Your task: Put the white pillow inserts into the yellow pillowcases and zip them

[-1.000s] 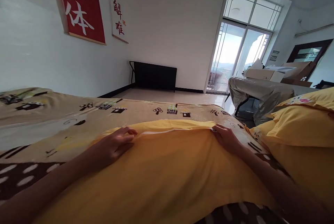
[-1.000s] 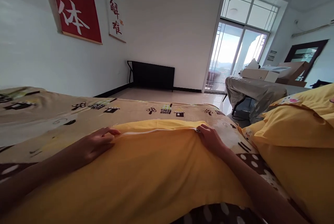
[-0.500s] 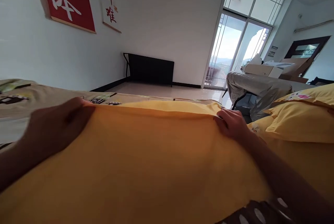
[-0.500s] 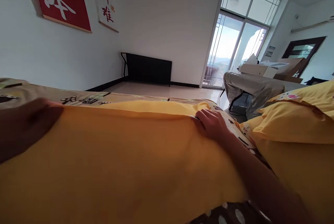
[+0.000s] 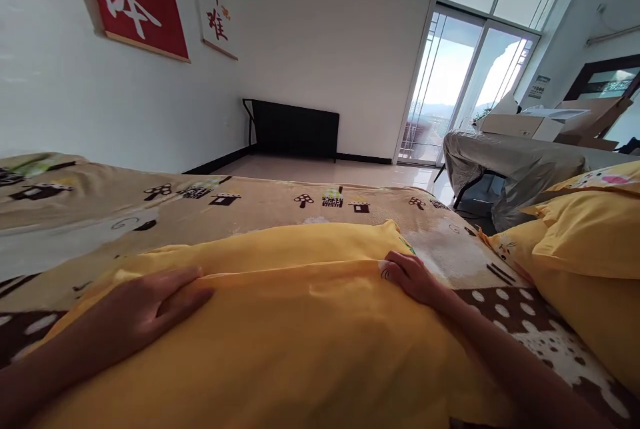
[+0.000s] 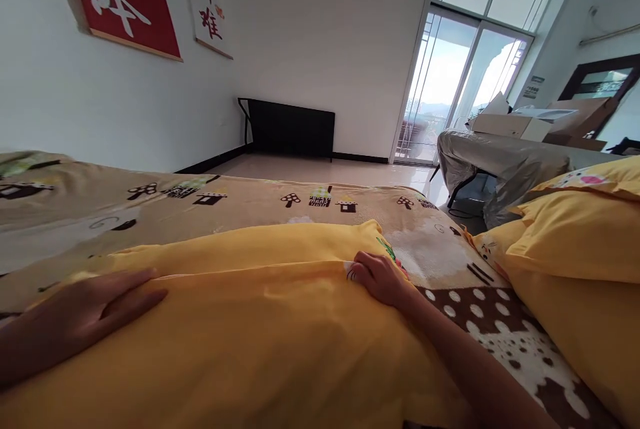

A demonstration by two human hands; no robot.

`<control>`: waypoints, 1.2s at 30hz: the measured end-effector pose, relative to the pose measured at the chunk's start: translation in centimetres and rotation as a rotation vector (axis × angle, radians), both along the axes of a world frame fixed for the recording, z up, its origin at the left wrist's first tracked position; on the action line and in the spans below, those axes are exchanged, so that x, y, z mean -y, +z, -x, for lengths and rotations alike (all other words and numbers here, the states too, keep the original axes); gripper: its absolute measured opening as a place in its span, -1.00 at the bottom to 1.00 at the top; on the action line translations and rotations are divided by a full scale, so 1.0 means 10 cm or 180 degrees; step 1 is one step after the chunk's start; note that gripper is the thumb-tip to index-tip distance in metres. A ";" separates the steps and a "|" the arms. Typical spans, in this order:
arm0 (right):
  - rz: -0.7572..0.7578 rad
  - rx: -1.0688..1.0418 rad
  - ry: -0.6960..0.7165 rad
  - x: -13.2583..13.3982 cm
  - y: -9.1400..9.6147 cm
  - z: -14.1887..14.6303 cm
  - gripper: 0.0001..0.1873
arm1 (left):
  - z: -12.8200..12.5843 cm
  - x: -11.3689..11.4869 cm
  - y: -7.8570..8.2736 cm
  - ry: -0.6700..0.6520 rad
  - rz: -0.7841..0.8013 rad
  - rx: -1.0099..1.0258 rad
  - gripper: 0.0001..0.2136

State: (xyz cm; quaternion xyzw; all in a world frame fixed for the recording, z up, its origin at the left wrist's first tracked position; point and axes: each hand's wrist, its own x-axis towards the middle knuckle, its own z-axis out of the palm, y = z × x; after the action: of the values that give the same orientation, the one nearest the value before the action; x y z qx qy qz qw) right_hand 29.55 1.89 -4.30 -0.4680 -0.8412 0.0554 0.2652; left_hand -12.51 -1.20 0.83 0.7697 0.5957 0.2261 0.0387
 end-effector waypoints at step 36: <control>0.0271 -0.0080 0.0403 -0.22 0.53 0.14 -0.89 | -2.78 -0.26 -0.36 -0.4029 -0.2183 -0.0454 -0.86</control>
State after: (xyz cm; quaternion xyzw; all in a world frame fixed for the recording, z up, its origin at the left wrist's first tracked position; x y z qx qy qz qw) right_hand 28.12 4.12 0.96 -0.4241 -0.8625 0.1137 0.2515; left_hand 15.26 1.40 -2.79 0.9489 -0.0676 0.2838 -0.1205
